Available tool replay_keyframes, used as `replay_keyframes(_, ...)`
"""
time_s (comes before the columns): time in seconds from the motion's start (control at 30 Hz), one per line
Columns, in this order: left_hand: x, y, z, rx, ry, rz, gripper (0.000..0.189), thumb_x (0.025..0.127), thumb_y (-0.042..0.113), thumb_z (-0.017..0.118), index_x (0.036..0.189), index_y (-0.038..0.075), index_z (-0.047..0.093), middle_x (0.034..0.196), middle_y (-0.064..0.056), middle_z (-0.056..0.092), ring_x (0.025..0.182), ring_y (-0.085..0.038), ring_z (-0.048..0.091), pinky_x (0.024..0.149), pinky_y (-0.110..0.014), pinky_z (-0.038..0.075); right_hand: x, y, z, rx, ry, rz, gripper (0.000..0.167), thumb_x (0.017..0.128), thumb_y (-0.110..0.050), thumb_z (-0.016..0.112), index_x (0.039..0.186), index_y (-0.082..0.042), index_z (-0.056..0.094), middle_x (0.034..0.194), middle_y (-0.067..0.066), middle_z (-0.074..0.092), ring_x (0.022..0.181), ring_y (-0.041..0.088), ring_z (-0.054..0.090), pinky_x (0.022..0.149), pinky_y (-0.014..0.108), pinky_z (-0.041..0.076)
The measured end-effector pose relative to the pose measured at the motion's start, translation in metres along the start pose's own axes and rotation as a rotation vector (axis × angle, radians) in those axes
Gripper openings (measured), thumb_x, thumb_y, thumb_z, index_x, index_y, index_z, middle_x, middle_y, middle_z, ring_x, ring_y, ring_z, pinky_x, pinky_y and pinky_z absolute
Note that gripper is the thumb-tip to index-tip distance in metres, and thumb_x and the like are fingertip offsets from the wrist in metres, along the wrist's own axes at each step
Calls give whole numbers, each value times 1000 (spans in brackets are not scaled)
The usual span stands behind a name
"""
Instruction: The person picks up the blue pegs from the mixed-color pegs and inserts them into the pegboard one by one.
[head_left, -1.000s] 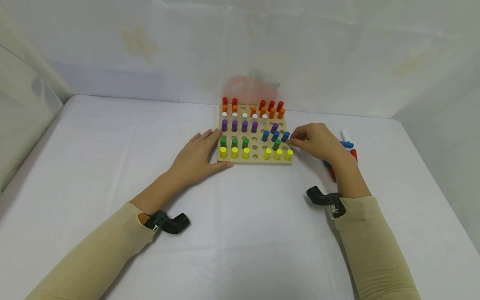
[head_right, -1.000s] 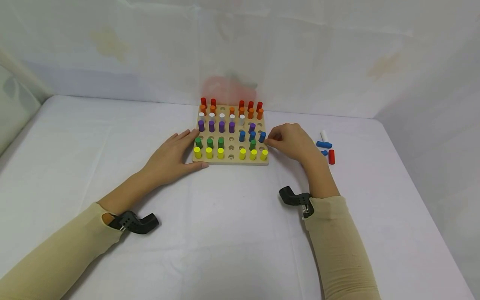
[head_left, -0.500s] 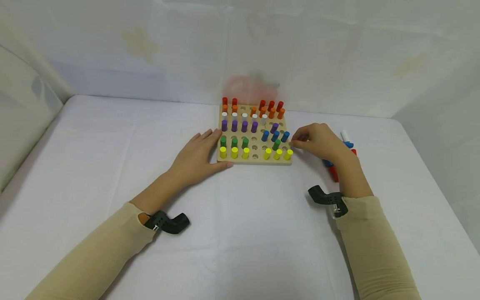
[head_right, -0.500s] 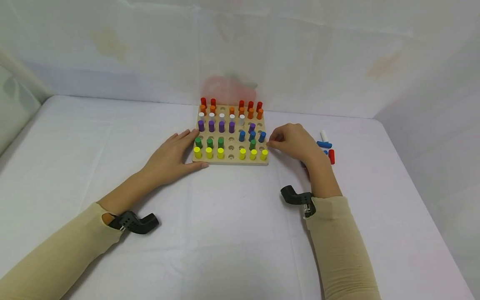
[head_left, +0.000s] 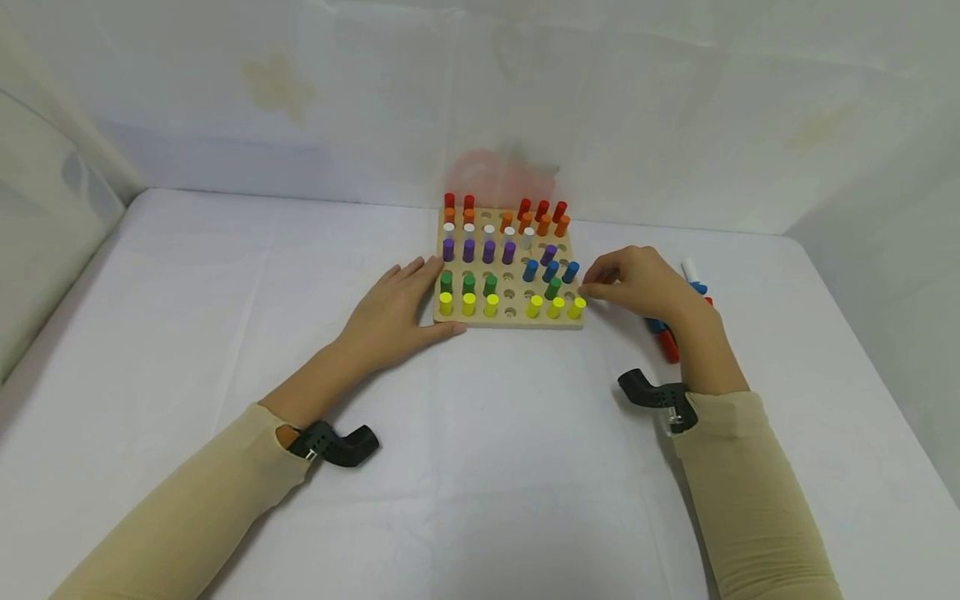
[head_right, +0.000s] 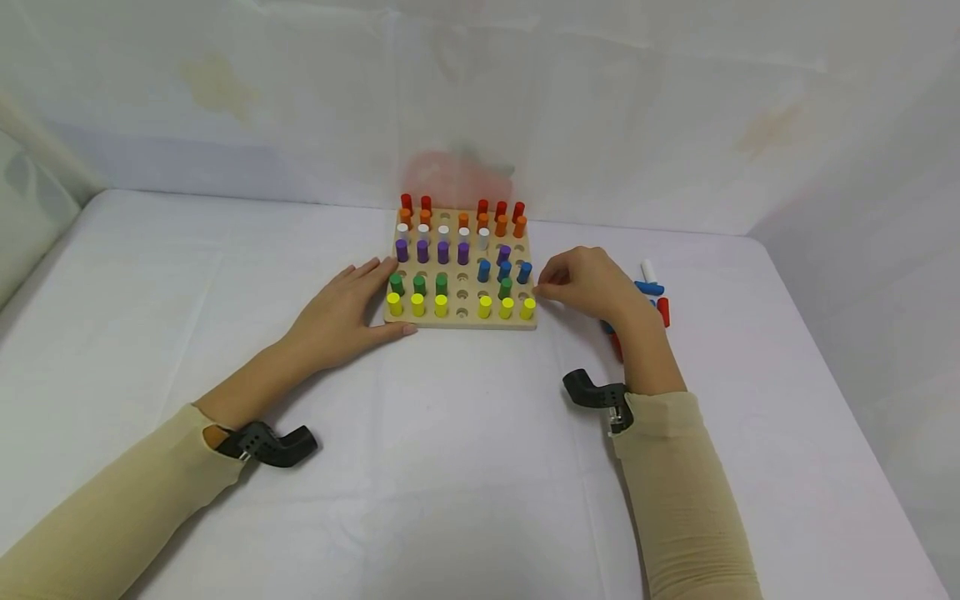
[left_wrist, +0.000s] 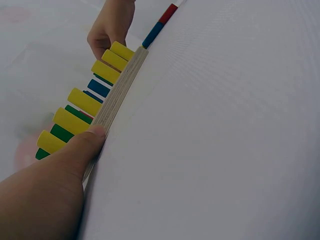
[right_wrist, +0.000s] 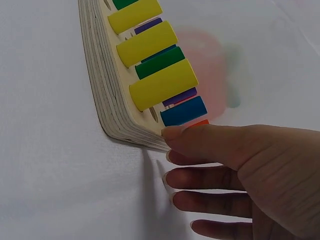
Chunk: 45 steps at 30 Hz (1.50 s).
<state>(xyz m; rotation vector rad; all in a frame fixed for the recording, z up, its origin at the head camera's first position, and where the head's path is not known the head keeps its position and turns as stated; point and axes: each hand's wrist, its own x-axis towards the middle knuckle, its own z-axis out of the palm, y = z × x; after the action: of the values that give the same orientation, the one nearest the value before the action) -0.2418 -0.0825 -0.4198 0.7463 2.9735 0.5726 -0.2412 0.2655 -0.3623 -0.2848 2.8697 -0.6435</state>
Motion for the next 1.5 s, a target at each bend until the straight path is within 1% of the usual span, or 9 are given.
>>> replay_keyframes(0.4, 0, -1, 3, -3, -8, -9, 102, 86, 70, 64, 161, 13, 26, 166, -9, 32, 157, -30, 25, 131, -49, 18, 1, 2, 3, -11, -13, -7, 26, 94, -31, 71, 107, -9, 76, 102, 9, 76, 99, 26, 60, 87, 43, 53)
replay_keyframes(0.67, 0, -1, 1, -1, -5, 2, 102, 86, 70, 63, 161, 12, 26, 166, -10, 32, 157, -31, 25, 131, -48, 18, 2, 1, 3, -22, -14, -23, 28, 95, -32, 70, 108, -8, 76, 104, 9, 75, 98, 25, 61, 86, 42, 53)
replay_keyframes(1.0, 2, -1, 0, 0, -6, -2, 102, 86, 70, 64, 162, 14, 25, 166, -9, 33, 157, -30, 25, 131, -49, 18, 5, 1, 4, -22, -14, -12, 31, 95, -35, 69, 109, -9, 76, 106, 10, 74, 99, 26, 60, 86, 42, 54)
replay_keyframes(1.27, 3, -1, -1, 8, -7, 12, 102, 87, 69, 63, 162, 12, 24, 166, -11, 32, 157, -31, 25, 131, -48, 18, 7, 1, 6, -22, -10, -7, 33, 95, -37, 70, 110, -8, 75, 108, 11, 73, 100, 27, 61, 89, 44, 55)
replay_keyframes(1.5, 2, 0, -1, 9, -2, 10, 103, 86, 70, 64, 162, 12, 25, 166, -11, 32, 157, -31, 25, 131, -48, 18, 8, 1, 8, -3, -12, 13, 35, 96, -37, 67, 113, -7, 75, 110, 12, 73, 102, 28, 62, 92, 47, 55)
